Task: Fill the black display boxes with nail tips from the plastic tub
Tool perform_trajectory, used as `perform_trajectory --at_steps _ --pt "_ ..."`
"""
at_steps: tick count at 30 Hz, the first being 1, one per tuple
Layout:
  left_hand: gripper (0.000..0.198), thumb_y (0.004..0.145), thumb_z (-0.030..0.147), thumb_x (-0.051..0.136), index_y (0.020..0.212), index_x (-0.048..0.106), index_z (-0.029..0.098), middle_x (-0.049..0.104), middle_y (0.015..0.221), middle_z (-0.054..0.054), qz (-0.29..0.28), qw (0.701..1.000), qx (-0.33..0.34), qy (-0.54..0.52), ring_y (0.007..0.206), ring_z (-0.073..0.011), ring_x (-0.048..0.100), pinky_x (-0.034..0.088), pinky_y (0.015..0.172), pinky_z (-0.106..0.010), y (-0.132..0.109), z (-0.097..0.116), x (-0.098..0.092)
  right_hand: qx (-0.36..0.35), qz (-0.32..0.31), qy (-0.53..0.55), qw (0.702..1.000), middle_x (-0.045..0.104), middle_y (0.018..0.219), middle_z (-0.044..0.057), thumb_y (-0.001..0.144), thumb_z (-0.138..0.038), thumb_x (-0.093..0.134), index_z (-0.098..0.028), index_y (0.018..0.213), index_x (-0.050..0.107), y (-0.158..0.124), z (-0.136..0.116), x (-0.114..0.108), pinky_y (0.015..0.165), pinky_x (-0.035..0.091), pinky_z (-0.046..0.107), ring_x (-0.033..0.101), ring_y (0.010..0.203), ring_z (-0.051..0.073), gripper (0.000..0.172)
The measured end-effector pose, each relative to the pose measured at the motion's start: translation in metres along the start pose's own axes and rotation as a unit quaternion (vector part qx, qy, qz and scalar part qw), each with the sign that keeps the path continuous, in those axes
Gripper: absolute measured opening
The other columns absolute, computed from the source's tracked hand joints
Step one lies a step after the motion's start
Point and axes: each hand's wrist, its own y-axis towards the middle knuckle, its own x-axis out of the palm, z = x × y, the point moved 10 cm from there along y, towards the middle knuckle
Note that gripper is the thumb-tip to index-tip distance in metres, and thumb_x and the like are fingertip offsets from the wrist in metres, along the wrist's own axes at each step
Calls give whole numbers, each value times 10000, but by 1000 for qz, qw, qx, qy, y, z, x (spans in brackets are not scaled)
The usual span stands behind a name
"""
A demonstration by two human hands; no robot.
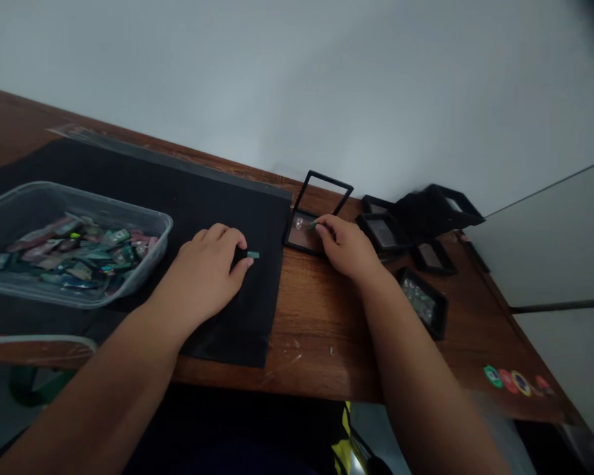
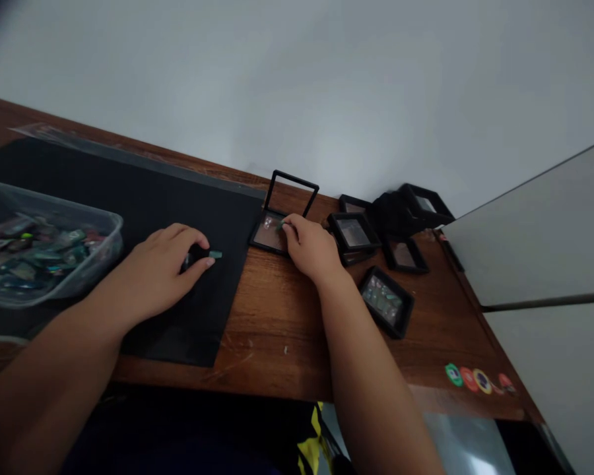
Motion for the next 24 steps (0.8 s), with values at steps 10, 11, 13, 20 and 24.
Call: perform_trajectory --at_steps 10,11,13,20,24 --pt "214 952 340 527 1078 620 194 628 1128 -124 4 1000 -15 -17 1060 -357 613 495 963 -537 1 -2 -2 36 14 -44 998 756 963 84 968 -350 588 -223 1321 652 -1 -6 0 683 411 339 654 877 272 380" --pt "212 954 340 526 1078 620 196 628 1127 -123 2 1000 -16 -16 1059 -357 613 496 959 -537 1 -2 -2 38 16 -38 998 752 945 75 961 -353 600 -228 1283 672 -1 -5 -1 674 403 333 652 872 265 353" --pt "210 958 341 528 1075 627 197 628 1126 -121 -2 1000 -19 -15 1052 -357 617 501 950 -539 1 -2 -2 38 28 -24 999 745 910 58 944 -361 625 -235 1226 700 -2 -6 -3 662 391 323 645 854 250 317" --pt "361 967 330 546 1301 649 238 632 1208 -115 14 1000 -16 -15 1110 -351 621 490 1001 -540 2 -2 -1 9 54 52 997 709 802 17 921 -390 663 -219 1146 735 -14 -20 -16 608 370 296 581 677 172 291" --pt "254 956 322 569 1147 723 256 664 1140 -90 23 999 -4 -37 1066 -329 629 504 948 -498 3 0 -2 -29 105 114 988 678 719 -3 961 -434 629 -218 1019 766 -24 -33 -31 587 362 284 545 596 135 262"
